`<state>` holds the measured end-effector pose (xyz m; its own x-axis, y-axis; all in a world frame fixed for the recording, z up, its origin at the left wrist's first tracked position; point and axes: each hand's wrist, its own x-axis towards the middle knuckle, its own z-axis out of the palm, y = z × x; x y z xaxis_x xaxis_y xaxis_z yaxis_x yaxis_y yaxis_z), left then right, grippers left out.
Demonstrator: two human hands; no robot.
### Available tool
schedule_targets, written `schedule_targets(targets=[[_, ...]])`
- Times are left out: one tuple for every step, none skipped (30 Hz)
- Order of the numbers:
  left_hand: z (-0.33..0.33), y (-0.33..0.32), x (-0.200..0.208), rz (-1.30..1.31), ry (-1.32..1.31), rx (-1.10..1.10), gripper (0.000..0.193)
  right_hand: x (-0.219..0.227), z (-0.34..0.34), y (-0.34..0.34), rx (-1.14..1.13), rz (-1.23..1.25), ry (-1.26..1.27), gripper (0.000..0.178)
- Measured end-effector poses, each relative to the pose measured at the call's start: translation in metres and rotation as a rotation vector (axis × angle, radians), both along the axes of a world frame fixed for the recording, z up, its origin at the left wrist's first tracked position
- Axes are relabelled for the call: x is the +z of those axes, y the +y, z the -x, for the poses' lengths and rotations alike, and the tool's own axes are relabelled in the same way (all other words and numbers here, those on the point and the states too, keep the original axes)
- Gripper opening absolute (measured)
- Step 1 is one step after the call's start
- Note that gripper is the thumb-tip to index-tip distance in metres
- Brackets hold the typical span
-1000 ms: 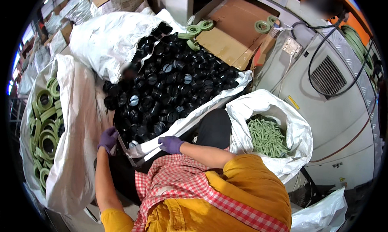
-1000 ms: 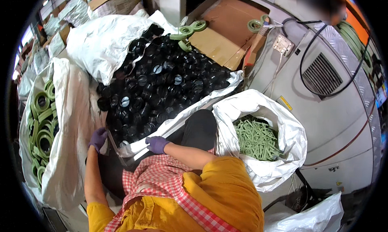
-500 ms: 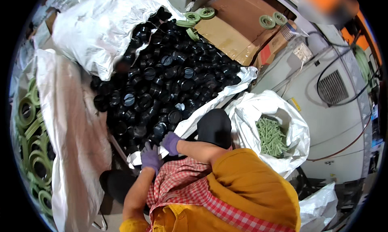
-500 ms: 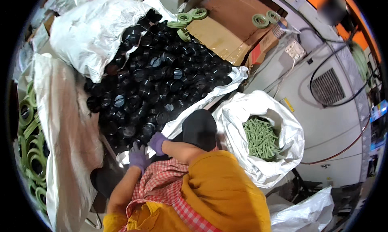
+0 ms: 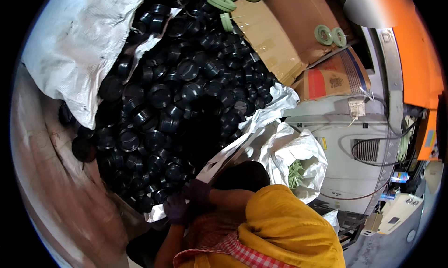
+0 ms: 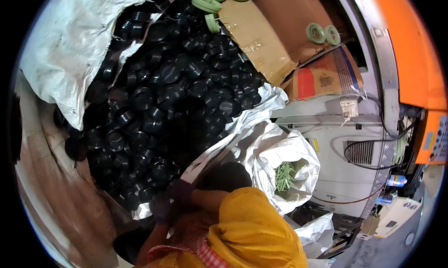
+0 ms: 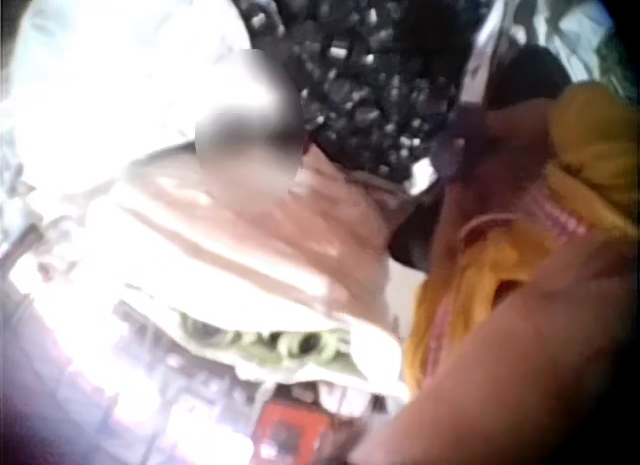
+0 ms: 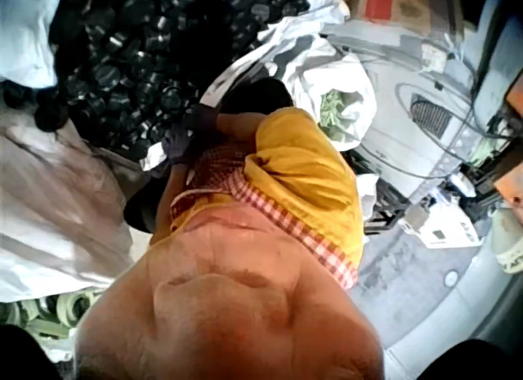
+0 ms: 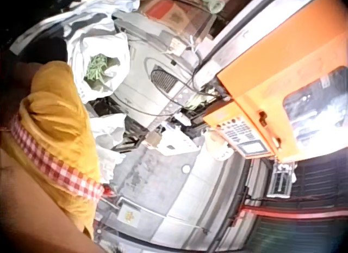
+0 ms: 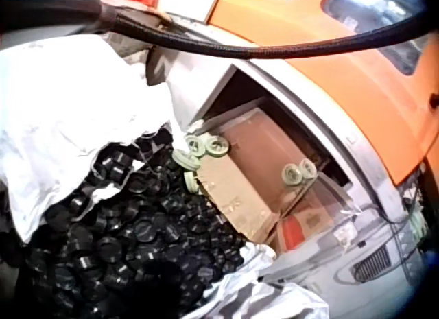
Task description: The person sorts green plastic rings and black plastic caps by hand, picking them from white sacks and placing them into other containers.
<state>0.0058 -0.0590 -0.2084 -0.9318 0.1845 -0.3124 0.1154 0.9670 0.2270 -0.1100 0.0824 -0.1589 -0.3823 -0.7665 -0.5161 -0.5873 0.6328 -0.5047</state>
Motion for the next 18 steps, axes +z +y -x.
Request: schedule_targets(targets=[[0.006,0.001,0.005,0.001,-0.106,-0.004,0.062,0.0,0.005,0.001,0.025,-0.06,-0.043,0.046],[0.008,-0.001,0.013,0.015,-0.221,0.003,0.063,-0.003,0.009,-0.002,0.062,-0.103,-0.092,0.049],[0.014,0.001,0.016,-0.036,-0.299,-0.006,0.064,-0.005,0.011,-0.005,0.105,-0.145,-0.14,0.052],[0.019,-0.006,0.021,-0.073,-0.38,0.017,0.065,0.015,0.025,-0.017,0.1,-0.2,-0.155,0.05],[0.039,-0.013,0.032,-0.209,-0.566,0.082,0.062,0.035,0.037,-0.028,0.107,-0.258,-0.16,0.048],[0.05,-0.017,0.048,-0.331,-0.603,0.199,0.059,0.008,0.027,-0.028,0.055,-0.349,-0.179,0.044],[0.061,-0.021,0.064,-0.453,-0.634,0.318,0.055,-0.021,0.018,-0.022,0.043,-0.285,-0.143,0.038],[0.068,-0.033,0.079,-0.413,-0.625,0.309,0.051,-0.021,0.019,-0.017,0.077,-0.14,-0.039,0.034],[0.076,-0.044,0.096,-0.375,-0.614,0.298,0.046,0.014,0.03,-0.029,0.207,-0.26,0.056,0.031],[0.074,-0.053,0.114,-0.3,-0.613,0.263,0.043,0.033,0.036,-0.029,0.146,-0.23,-0.018,0.035],[0.073,-0.061,0.132,-0.223,-0.614,0.224,0.039,0.05,0.04,-0.029,0.085,-0.21,-0.095,0.039],[0.066,-0.076,0.147,-0.176,-0.476,0.299,0.036,0.066,0.046,-0.036,0.007,-0.202,-0.166,0.042],[0.056,-0.097,0.174,-0.243,-0.446,0.516,0.036,0.088,0.047,-0.039,-0.103,-0.244,-0.199,0.042],[0.05,-0.111,0.213,-0.323,-0.393,0.703,0.035,0.091,0.046,-0.034,-0.191,-0.221,-0.288,0.044],[0.036,-0.111,0.252,-0.418,-0.335,0.905,0.034,0.108,0.04,-0.023,-0.209,-0.191,-0.249,0.046],[0.004,-0.117,0.26,-0.454,-0.386,1.078,0.036,0.134,0.035,-0.029,-0.263,-0.227,-0.291,0.043],[-0.031,-0.119,0.266,-0.43,-0.497,1.187,0.039,0.141,0.029,-0.022,-0.218,-0.181,-0.275,0.043],[-0.051,-0.125,0.301,-0.468,-0.612,1.27,0.042,0.155,0.027,-0.018,-0.222,-0.231,-0.27,0.044]])
